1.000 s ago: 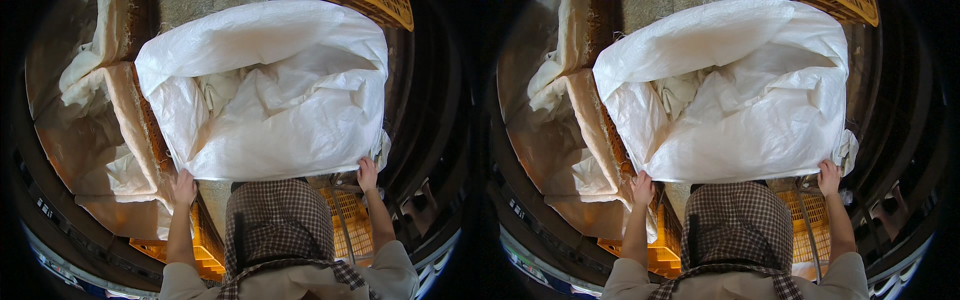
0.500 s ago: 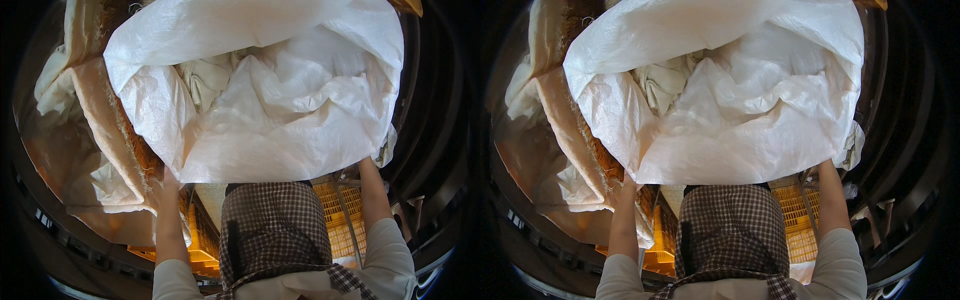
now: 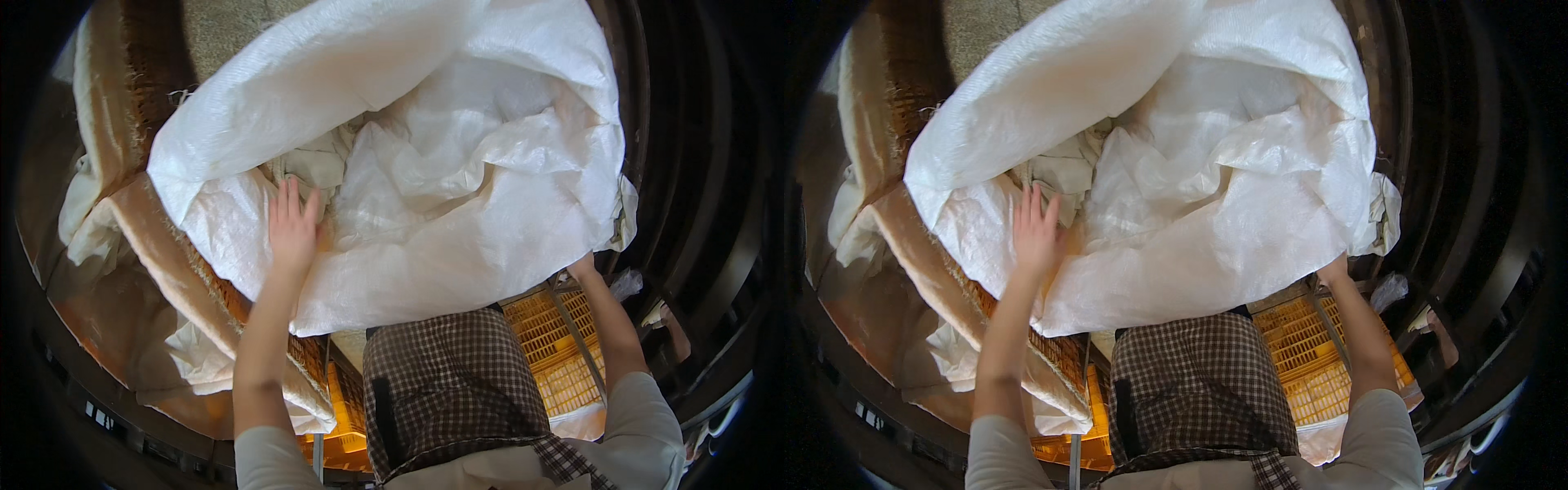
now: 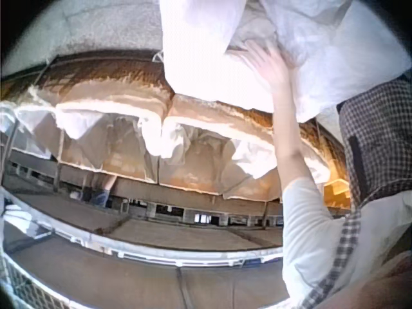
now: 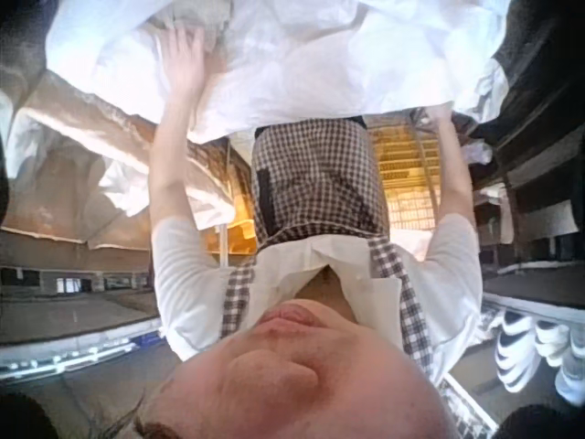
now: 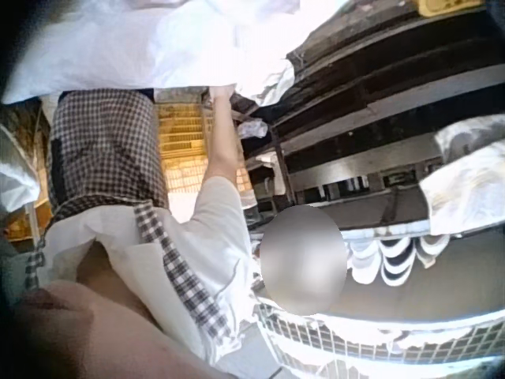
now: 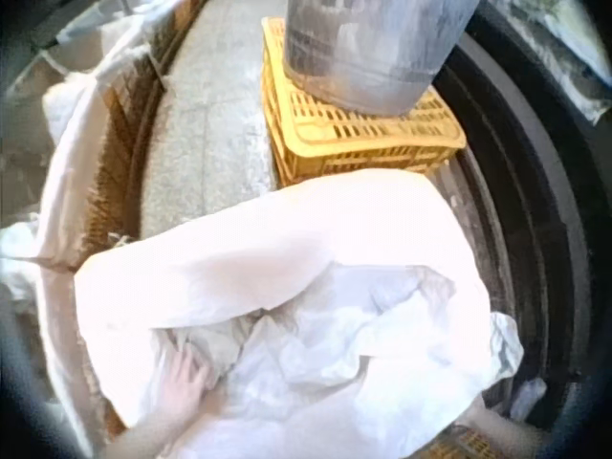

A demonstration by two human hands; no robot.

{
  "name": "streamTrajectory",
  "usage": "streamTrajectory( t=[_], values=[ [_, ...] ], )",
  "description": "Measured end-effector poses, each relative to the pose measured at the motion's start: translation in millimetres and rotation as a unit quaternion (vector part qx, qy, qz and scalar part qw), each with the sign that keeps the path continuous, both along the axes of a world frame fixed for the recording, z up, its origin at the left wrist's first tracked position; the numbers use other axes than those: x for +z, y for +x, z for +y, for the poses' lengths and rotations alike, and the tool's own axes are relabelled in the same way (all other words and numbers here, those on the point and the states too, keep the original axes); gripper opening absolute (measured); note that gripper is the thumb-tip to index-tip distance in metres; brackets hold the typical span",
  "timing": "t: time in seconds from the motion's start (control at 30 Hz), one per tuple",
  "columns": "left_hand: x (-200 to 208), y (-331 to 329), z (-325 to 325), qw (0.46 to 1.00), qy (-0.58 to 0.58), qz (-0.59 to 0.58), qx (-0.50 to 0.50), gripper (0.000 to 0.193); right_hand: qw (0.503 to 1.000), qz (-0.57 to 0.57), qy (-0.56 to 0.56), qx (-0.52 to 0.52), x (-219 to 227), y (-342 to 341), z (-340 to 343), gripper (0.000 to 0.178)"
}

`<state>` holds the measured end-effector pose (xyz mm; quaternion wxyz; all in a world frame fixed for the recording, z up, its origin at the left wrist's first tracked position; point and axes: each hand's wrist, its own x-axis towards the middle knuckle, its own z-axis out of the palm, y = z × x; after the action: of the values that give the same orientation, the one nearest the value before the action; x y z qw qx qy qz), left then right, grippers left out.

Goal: The person repeatedly picks up white slipper uppers from a metal table, turns them over to view the sole and upper, and places them into a large white sack. The person also moves a yellow basket and a metal bucket during the process.

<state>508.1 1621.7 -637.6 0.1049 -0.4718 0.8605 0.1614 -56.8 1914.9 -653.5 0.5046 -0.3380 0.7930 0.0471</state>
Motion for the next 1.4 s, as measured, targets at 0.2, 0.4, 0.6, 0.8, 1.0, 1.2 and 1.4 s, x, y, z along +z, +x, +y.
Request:
streamTrajectory(
  t=[0.2, 0.4, 0.6, 0.8, 1.0, 1.2, 1.4],
  values=[
    [-101.4, -0.8, -48.9, 0.955, 0.107, -0.273, -0.035, 0.056, 0.95, 0.064, -0.112, -0.286, 42.5, 18.8, 22.9, 0.042],
    [29.8, -36.1, -3.0, 0.984, 0.113, 0.066, 0.122, 0.035, 0.939, -0.017, -0.261, -0.223, 151.1, 108.6, -60.3, 0.027],
    [218.2, -102.0, 60.1, 0.86, 0.246, 0.277, 0.351, 0.032, 0.688, -0.564, 0.139, -0.435, 192.9, 208.3, -129.2, 0.072],
    [288.5, -166.0, 115.8, 0.804, 0.457, 0.349, 0.15, 0.028, 0.539, -0.613, 0.043, -0.575, 233.6, 231.3, -128.1, 0.065],
    [317.9, -227.3, 152.2, 0.838, 0.407, 0.328, -0.156, 0.053, 0.624, -0.415, -0.199, -0.632, 275.2, 157.1, -53.1, 0.069],
    [309.3, -224.4, 145.8, 0.897, 0.351, 0.247, -0.109, 0.03, 0.705, -0.077, -0.287, -0.644, 300.3, 73.1, 67.6, 0.069],
    [221.8, -188.0, 108.6, 0.929, 0.345, 0.131, 0.014, 0.029, 0.712, 0.182, -0.303, -0.607, 180.9, -21.2, 166.8, 0.065]
  ],
)
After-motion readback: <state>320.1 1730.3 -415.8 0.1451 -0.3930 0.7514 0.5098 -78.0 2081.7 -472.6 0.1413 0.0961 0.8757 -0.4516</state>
